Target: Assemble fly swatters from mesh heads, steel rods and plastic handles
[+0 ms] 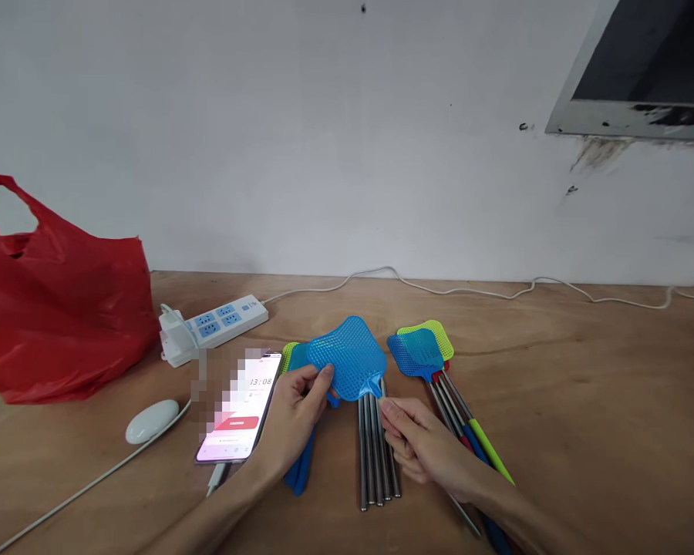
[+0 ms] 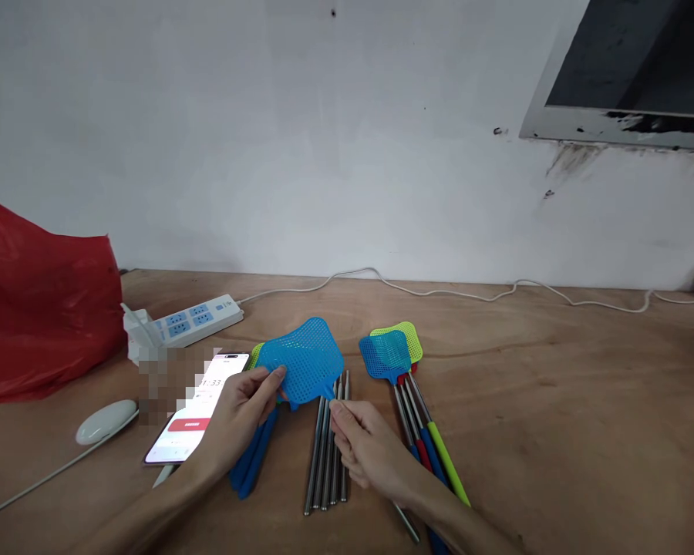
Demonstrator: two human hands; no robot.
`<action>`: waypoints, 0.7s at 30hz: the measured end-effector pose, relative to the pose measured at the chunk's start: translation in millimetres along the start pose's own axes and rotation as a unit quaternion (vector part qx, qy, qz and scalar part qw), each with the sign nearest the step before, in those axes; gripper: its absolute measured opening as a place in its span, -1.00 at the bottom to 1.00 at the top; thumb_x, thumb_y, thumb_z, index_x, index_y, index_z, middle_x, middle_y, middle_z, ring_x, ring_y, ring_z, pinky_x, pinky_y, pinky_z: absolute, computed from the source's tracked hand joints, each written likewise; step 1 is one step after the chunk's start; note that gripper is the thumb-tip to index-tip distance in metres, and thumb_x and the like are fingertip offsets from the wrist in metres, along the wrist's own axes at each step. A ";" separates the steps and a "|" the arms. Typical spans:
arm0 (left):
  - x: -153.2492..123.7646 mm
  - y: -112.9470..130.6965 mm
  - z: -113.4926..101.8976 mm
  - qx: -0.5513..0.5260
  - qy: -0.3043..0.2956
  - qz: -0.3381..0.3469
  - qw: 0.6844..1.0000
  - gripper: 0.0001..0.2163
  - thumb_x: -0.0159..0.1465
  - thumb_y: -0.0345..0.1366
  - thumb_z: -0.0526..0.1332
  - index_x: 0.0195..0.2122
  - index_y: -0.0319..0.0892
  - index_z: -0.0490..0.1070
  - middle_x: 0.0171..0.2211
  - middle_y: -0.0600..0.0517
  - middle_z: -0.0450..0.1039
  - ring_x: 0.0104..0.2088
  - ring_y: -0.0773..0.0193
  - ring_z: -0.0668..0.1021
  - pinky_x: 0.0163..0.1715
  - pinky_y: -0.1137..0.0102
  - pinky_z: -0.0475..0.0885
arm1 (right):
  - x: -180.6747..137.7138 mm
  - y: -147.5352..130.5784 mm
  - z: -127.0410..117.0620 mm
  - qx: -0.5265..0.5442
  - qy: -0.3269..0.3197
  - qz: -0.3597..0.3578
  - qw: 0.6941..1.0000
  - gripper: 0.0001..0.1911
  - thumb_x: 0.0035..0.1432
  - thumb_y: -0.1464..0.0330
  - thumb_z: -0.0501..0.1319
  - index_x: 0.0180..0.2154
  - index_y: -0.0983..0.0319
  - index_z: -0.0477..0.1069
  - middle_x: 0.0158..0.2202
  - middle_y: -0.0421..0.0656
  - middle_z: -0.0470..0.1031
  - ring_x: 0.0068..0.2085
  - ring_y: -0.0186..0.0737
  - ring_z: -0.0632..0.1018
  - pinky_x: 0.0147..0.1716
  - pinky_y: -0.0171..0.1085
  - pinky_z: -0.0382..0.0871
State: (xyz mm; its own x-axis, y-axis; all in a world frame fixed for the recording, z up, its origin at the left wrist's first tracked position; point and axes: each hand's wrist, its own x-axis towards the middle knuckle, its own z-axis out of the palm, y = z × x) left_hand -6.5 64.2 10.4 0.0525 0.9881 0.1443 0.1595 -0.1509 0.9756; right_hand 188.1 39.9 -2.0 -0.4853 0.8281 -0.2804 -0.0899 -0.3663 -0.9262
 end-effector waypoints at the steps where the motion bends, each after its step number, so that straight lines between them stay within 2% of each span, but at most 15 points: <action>1: 0.0 0.1 0.3 0.003 0.001 -0.001 1.000 -0.58 0.28 0.04 0.17 -0.59 -0.15 0.33 -0.74 0.23 0.06 -0.69 0.43 0.12 -0.68 0.48 -0.03 | 0.7 1.7 1.0 -0.021 0.017 -0.015 0.999 -0.37 -0.02 -0.24 0.24 -0.53 0.15 0.10 -0.72 -0.48 0.03 -0.74 -0.55 -0.04 -0.81 -0.43 -0.23; 3: -0.1 0.6 1.2 0.006 0.001 -0.002 1.000 -0.58 0.29 0.04 0.17 -0.57 -0.16 0.36 -0.75 0.23 0.07 -0.70 0.42 0.13 -0.68 0.47 -0.02 | 2.0 3.6 2.3 -0.044 0.044 -0.042 0.997 -0.37 -0.02 -0.24 0.22 -0.53 0.16 0.10 -0.70 -0.47 0.01 -0.72 -0.55 -0.03 -0.80 -0.42 -0.23; 5: -0.2 1.2 2.0 0.003 0.001 0.001 1.000 -0.57 0.30 0.04 0.17 -0.59 -0.15 0.31 -0.74 0.22 0.10 -0.69 0.42 0.15 -0.67 0.48 0.01 | 2.3 2.6 2.2 -0.027 0.037 -0.027 0.999 -0.38 0.01 -0.22 0.23 -0.53 0.15 0.10 -0.70 -0.48 0.01 -0.72 -0.55 -0.04 -0.80 -0.41 -0.25; 9: -0.4 0.9 2.6 -0.024 -0.006 0.008 1.000 -0.55 0.32 0.05 0.14 -0.60 -0.12 0.17 -0.68 0.21 0.14 -0.67 0.43 0.17 -0.67 0.50 0.07 | -0.2 -7.5 -3.8 0.105 -0.082 0.077 0.988 -0.43 0.06 -0.13 0.27 -0.52 0.14 0.07 -0.77 -0.51 -0.04 -0.76 -0.54 -0.13 -0.81 -0.42 -0.33; 12: -1.4 -0.3 4.0 -0.051 -0.012 0.009 0.999 -0.57 0.34 0.06 0.12 -0.54 -0.11 0.16 -0.65 0.23 0.12 -0.67 0.45 0.14 -0.68 0.51 0.06 | -2.3 -15.1 -9.1 0.173 -0.169 0.104 0.965 -0.40 0.01 -0.08 0.35 -0.53 0.15 0.03 -0.78 -0.52 -0.05 -0.76 -0.54 -0.19 -0.81 -0.44 -0.35; 14: -3.1 -1.1 5.5 -0.064 -0.005 0.011 0.998 -0.58 0.36 0.06 0.11 -0.52 -0.11 0.14 -0.63 0.23 0.10 -0.66 0.45 0.14 -0.68 0.52 0.05 | -2.8 -15.4 -9.3 0.168 -0.184 0.101 0.963 -0.40 0.01 -0.09 0.34 -0.52 0.15 0.04 -0.78 -0.52 -0.05 -0.76 -0.54 -0.18 -0.82 -0.45 -0.33; 16: -5.4 -1.6 6.7 -0.066 0.016 0.016 0.998 -0.58 0.37 0.03 0.11 -0.53 -0.10 0.13 -0.63 0.23 0.10 -0.65 0.44 0.15 -0.67 0.52 0.06 | -2.4 -11.1 -6.8 0.115 -0.141 0.053 0.982 -0.42 0.07 -0.13 0.27 -0.51 0.14 0.07 -0.75 -0.51 -0.03 -0.76 -0.53 -0.12 -0.82 -0.45 -0.27; 18: -7.8 -1.9 7.0 -0.051 0.044 0.019 0.998 -0.58 0.37 -0.01 0.13 -0.56 -0.10 0.12 -0.67 0.23 0.09 -0.66 0.43 0.16 -0.67 0.50 0.06 | -1.2 -3.9 -3.3 0.028 -0.060 -0.029 0.997 -0.44 0.13 -0.15 0.20 -0.51 0.15 0.11 -0.70 -0.47 0.03 -0.75 -0.52 -0.03 -0.81 -0.42 -0.20; 21: -10.2 -2.1 6.6 -0.020 0.067 0.017 0.997 -0.55 0.37 -0.05 0.12 -0.63 -0.10 0.11 -0.74 0.21 0.08 -0.69 0.41 0.17 -0.67 0.46 0.07 | 0.7 5.1 -0.3 -0.083 0.013 -0.078 0.993 -0.44 0.19 -0.17 0.10 -0.51 0.15 0.11 -0.64 -0.41 0.05 -0.69 -0.49 0.04 -0.75 -0.37 -0.15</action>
State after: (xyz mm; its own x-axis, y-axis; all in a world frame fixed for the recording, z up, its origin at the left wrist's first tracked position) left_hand -0.9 54.2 5.8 -0.0752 0.9779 0.1952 0.1210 -0.1853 0.9752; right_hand 187.6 38.7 -7.1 -0.4533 0.8812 -0.1345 -0.0162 -0.1589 -0.9872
